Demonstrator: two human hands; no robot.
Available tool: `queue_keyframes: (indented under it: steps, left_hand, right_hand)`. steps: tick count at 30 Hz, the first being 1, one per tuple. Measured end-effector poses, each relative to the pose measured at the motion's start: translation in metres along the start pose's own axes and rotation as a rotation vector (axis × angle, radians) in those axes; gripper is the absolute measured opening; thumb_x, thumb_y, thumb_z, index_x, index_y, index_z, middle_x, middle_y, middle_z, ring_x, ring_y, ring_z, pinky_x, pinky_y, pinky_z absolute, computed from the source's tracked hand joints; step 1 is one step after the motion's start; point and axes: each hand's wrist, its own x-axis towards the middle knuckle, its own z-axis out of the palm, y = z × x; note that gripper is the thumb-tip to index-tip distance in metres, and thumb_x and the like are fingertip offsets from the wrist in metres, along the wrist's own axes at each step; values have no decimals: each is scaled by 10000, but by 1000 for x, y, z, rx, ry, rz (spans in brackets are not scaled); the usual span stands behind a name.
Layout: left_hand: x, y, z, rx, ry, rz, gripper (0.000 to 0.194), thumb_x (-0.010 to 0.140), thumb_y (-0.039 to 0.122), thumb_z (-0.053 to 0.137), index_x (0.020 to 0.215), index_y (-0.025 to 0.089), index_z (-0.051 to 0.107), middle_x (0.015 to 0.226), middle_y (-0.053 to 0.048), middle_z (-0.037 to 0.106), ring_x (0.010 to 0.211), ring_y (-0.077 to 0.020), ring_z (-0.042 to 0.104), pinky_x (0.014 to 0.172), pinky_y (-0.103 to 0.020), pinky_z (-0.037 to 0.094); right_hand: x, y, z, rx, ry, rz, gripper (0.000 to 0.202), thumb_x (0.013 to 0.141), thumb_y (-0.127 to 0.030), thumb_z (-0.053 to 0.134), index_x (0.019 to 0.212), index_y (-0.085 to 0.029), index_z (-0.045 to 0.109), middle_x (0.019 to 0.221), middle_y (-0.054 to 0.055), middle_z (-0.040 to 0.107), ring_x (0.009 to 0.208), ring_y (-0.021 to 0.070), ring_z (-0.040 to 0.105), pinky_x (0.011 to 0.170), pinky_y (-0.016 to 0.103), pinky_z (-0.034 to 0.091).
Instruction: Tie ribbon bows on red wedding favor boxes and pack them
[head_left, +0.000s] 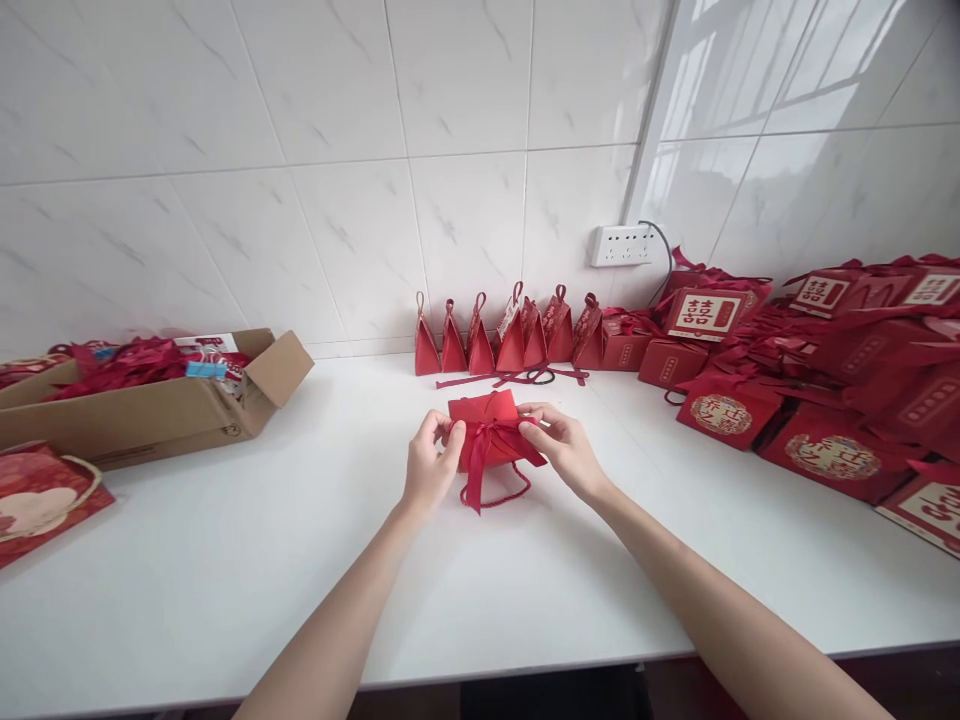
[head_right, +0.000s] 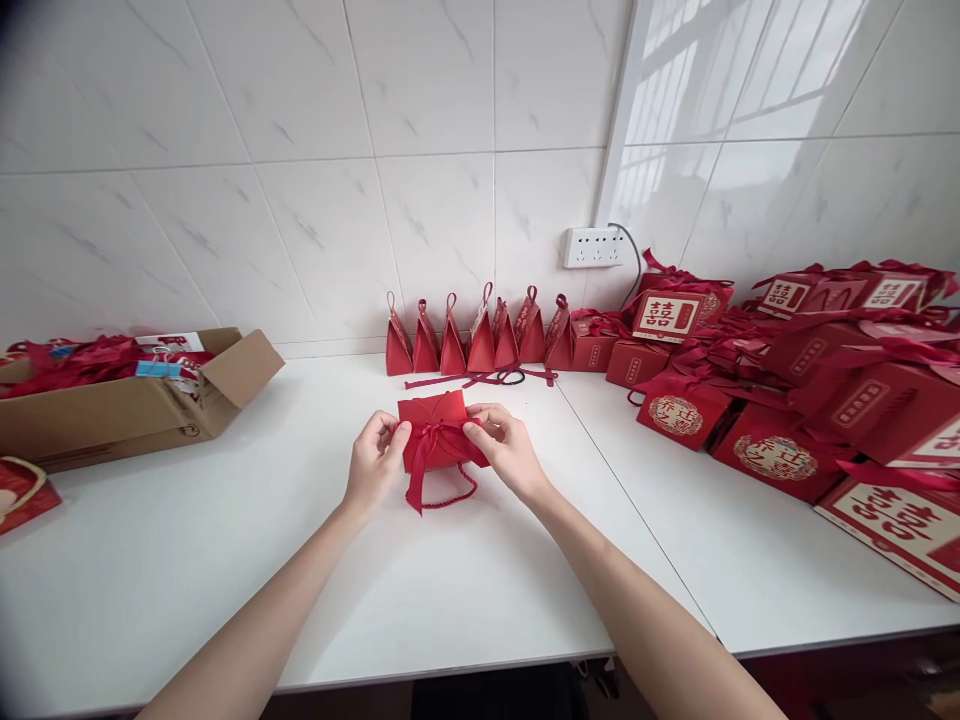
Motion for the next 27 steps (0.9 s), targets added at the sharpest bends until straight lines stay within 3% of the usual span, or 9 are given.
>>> queue_keyframes:
  steps: [4,8,16,27]
  left_hand:
    - [-2,1,3,-19,11,1,269,835,401,463,671,221,351,642,26,365,590,-125,388,510,-246,307]
    - [-3,0,7,-23,57,7,274,856,423,437,689,228,342,631,35,370,564,-122,384,544,-245,347]
    - [-4,-1,10,-17,165,-4,327,851,501,424,688,229,343,563,58,327,476,-104,316,473,-229,314]
    - [-5,-2,12,-40,173,18,321,860,453,422,659,226,317,546,62,300,468,-98,295,459,-218,296]
  right_hand:
    - [2,1,-4,37,-25,11,275,714,-396,680,643,-173,537,1111,61,537,746,157,582,580,291,436]
    - [3,4,-6,58,-21,14,265,746,-380,654,644,-178,515,1072,47,564,694,131,543,561,280,412]
    - [3,3,0,260,-46,100,297,703,-411,724,620,-172,569,1106,66,585,818,183,585,796,378,498]
    - [6,4,-3,260,-14,111,278,696,-403,736,608,-170,611,1014,67,656,820,188,611,772,371,512]
